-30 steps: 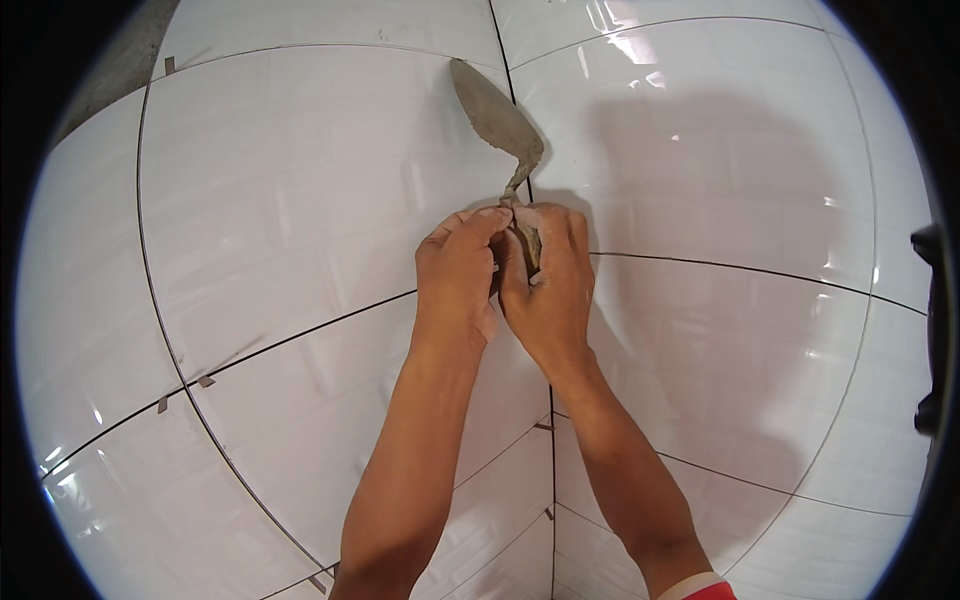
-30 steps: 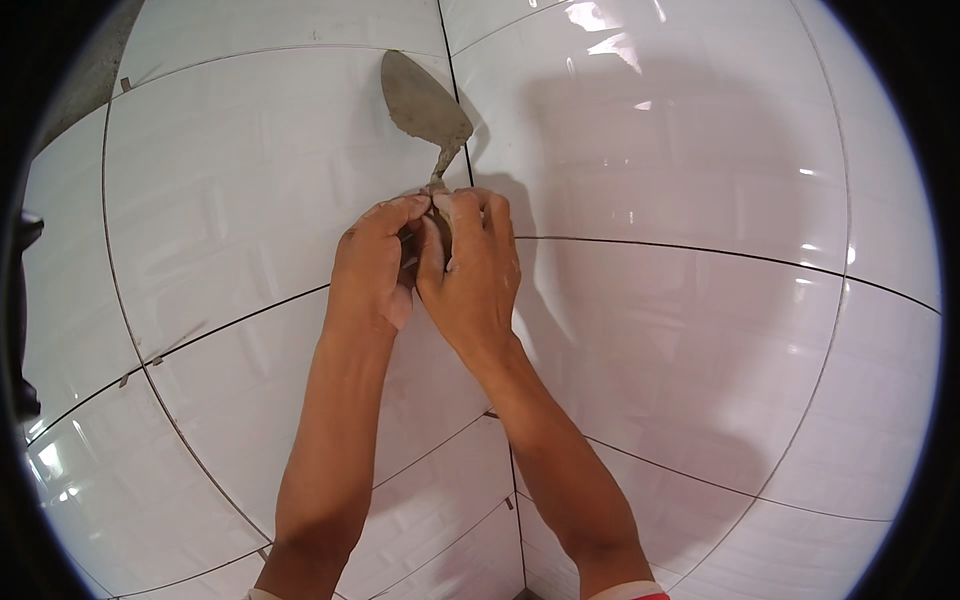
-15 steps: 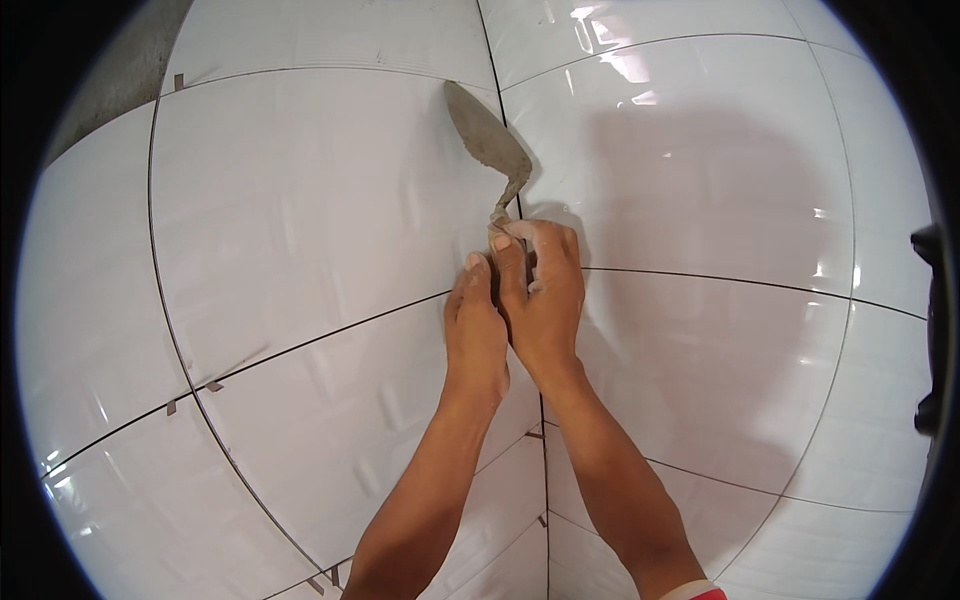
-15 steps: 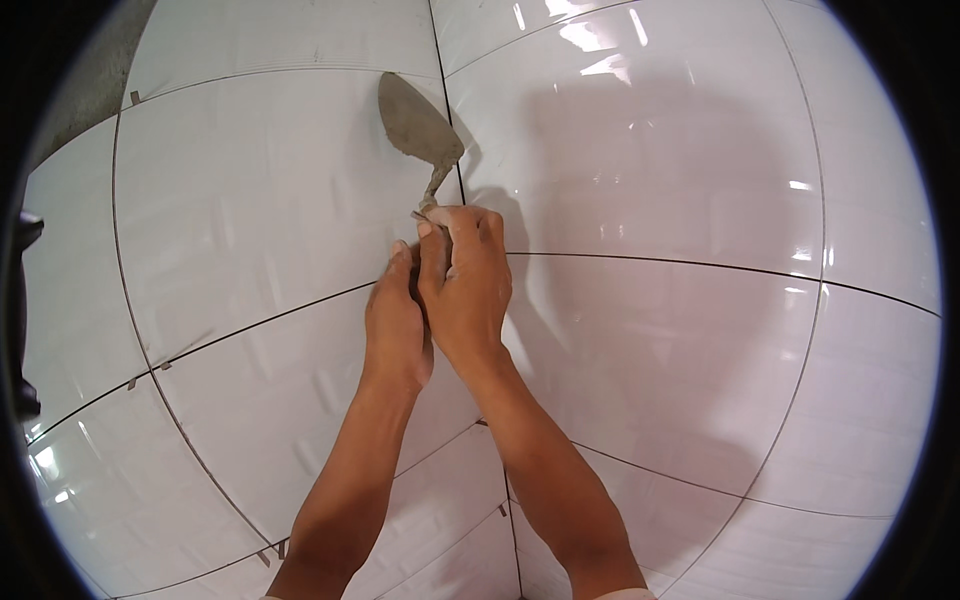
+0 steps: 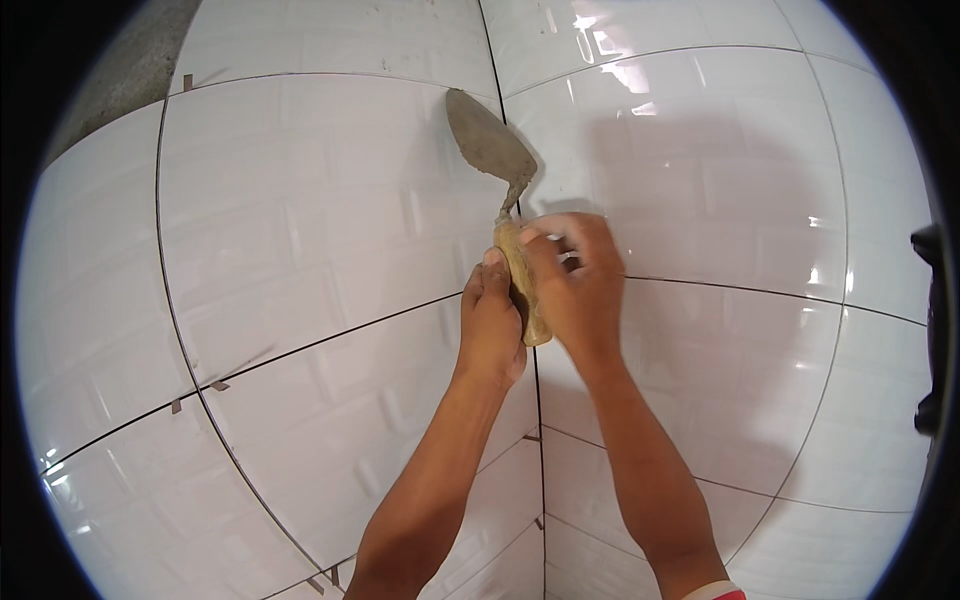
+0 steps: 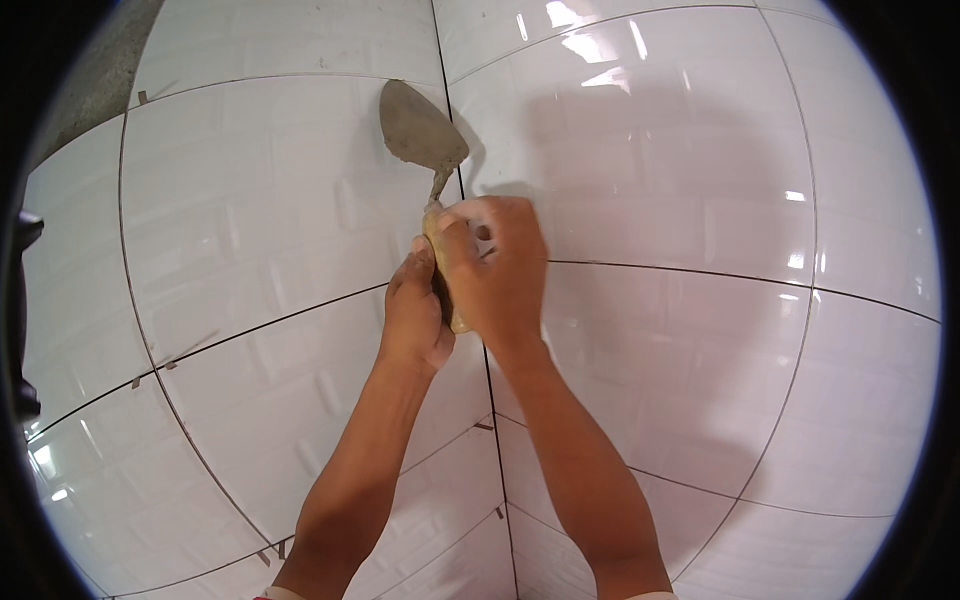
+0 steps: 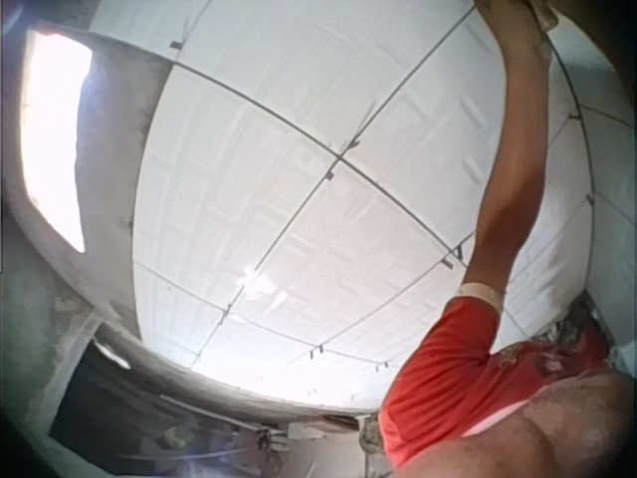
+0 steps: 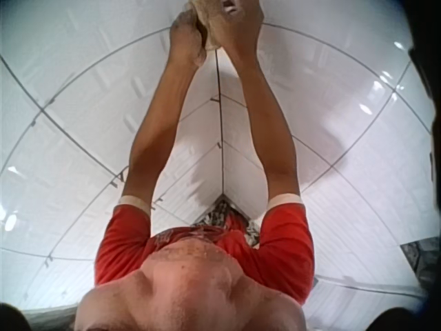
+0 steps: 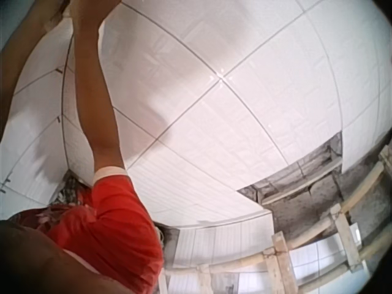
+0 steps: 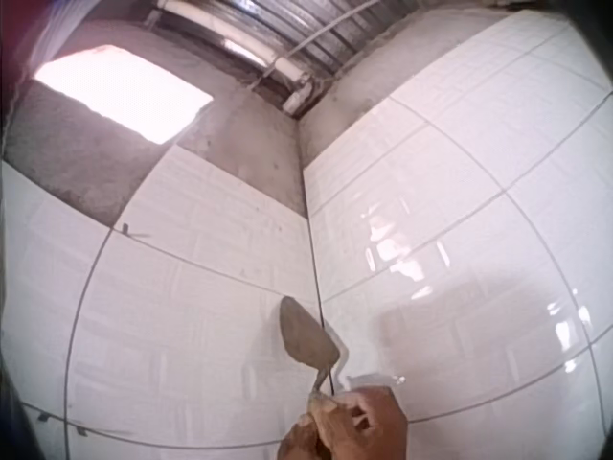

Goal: The person places white ceramic tiles on a wall, inserts spacers between them, and applies cement with a trowel. They also spread cement on a tile on the floor while sitting cross-legged.

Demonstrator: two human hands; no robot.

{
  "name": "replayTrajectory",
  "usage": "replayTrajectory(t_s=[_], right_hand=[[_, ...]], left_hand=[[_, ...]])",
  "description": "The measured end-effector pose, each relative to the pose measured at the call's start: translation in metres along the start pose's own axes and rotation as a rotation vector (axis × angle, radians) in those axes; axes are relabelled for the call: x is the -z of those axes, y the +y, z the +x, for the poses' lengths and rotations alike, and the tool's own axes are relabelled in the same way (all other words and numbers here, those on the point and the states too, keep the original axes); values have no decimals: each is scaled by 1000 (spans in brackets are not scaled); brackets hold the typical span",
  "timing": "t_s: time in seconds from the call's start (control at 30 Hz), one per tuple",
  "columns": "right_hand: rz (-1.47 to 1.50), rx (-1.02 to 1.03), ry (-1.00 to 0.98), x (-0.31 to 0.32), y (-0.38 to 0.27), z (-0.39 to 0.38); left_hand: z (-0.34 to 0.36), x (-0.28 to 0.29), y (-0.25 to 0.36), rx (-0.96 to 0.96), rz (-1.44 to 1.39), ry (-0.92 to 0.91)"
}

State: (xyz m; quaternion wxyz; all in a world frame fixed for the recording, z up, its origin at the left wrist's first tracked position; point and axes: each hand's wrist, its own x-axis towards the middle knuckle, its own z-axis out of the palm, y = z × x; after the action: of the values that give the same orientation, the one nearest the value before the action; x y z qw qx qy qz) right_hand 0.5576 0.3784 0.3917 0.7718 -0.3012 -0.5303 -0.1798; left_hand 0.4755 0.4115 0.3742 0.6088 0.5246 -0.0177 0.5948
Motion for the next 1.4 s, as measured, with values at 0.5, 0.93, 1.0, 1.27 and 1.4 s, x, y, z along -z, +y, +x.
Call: replayTrajectory(t_s=[0.5,0.93,1.0,1.27,1.4], right_hand=[[-545,645,-35,-11,30,171],[-664,752,-142,-38,49,204],[-687,761,-156,-43,49,209],[-781,683,-278,-60,43,223],[-760,658,-298,-60,39,225]], left_hand=[[6,-15,-4,-29,128,35],[11,-19,-6,-57,200,75],[12,-17,-8,-79,193,54],[19,-16,-13,-106,166,17],[21,-16,-14,-113,144,3]])
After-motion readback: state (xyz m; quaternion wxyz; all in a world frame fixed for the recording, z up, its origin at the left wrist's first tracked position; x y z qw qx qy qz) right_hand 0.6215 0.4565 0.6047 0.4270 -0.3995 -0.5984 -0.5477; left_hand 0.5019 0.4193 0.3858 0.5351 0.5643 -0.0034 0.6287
